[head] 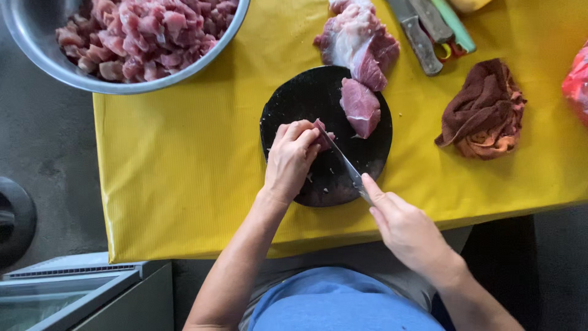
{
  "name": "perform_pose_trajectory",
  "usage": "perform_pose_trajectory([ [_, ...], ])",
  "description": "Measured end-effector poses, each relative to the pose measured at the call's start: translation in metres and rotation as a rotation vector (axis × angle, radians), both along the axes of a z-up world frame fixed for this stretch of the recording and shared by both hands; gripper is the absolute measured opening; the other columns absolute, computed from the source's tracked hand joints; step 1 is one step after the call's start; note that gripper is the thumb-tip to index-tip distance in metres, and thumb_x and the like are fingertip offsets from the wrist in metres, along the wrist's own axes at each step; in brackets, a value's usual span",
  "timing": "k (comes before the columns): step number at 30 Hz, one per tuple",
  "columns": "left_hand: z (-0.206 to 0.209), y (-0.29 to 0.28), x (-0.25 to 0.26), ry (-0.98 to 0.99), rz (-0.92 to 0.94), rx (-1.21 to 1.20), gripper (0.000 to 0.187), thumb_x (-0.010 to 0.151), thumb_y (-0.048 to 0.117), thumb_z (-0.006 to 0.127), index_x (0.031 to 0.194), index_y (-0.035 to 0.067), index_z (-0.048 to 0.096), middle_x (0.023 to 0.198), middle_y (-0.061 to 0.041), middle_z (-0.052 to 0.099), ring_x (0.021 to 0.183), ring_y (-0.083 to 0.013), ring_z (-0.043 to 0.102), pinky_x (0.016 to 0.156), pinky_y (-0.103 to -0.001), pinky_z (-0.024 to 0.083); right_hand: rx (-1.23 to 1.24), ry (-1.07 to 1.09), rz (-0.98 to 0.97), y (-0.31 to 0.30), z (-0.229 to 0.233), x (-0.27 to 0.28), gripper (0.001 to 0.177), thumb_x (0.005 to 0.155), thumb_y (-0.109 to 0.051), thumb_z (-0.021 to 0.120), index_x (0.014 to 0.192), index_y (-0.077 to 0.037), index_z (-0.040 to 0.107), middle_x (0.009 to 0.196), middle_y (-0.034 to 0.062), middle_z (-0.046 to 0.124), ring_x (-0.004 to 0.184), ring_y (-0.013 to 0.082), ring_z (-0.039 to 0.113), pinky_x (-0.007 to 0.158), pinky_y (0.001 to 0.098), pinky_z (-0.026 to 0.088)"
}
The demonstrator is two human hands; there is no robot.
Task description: The person cuts raw meat into small pieces on a black cutting board using a knife. The cut pieces are placed into a metal bowl. The person handles the meat and knife throughout the clip.
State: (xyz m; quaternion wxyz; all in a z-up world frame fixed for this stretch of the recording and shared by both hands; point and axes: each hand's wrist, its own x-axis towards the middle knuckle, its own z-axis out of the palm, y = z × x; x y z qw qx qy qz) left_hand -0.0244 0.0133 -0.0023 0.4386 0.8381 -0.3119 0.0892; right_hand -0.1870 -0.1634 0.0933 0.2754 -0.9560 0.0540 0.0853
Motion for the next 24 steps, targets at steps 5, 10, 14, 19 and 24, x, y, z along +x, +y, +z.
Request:
perform_pose_trajectory([
  [5,0.007,0.001,0.01,0.002,-0.038,0.0,0.032,0.079,0.009,0.078,0.11,0.006,0.069,0.118,-0.008,0.067,0.11,-0.03,0.061,0.095,-0.037,0.053,0.07,-0.039,0.043,-0.007,-0.003,0.029,0.059,0.093,-0.011,0.061,0.151,-0.013,0.046,0.093,0.0198,0.066,0.08,0.0404,0.067,0.069,0.0473,0.053],
  [10,0.01,-0.007,0.006,0.013,0.042,0.013,0.024,0.082,0.004,0.076,0.105,0.006,0.07,0.115,-0.008,0.067,0.107,-0.0295,0.062,0.094,-0.038,0.054,-0.024,-0.16,0.065,0.01,-0.035,0.066,0.061,0.094,-0.01,0.06,0.152,-0.011,0.045,0.093,0.0201,0.066,0.079,0.0421,0.066,0.069,0.0499,0.053],
  [14,0.009,-0.016,0.004,-0.058,0.108,0.007,0.02,0.081,-0.002,0.072,0.099,0.006,0.069,0.109,-0.009,0.066,0.106,-0.0312,0.061,0.094,-0.039,0.053,-0.016,-0.128,0.045,0.009,-0.035,0.051,0.062,0.094,-0.01,0.06,0.153,-0.011,0.043,0.091,0.0199,0.065,0.077,0.0426,0.066,0.066,0.0509,0.053],
  [19,0.004,-0.016,0.004,-0.06,0.134,-0.005,0.017,0.083,0.001,0.075,0.099,0.007,0.07,0.107,-0.008,0.066,0.104,-0.0315,0.06,0.093,-0.04,0.052,-0.013,0.036,-0.002,0.001,-0.014,-0.005,0.063,0.094,-0.013,0.059,0.154,-0.014,0.04,0.089,0.0198,0.065,0.077,0.0409,0.067,0.068,0.0489,0.053],
  [24,0.008,-0.002,0.005,-0.039,0.15,-0.016,0.038,0.076,0.015,0.084,0.11,0.006,0.071,0.112,-0.01,0.068,0.11,-0.0342,0.06,0.096,-0.042,0.05,0.083,0.028,0.004,-0.011,0.002,-0.039,0.063,0.092,-0.012,0.06,0.152,-0.012,0.041,0.095,0.0198,0.069,0.083,0.0389,0.069,0.071,0.0457,0.054],
])
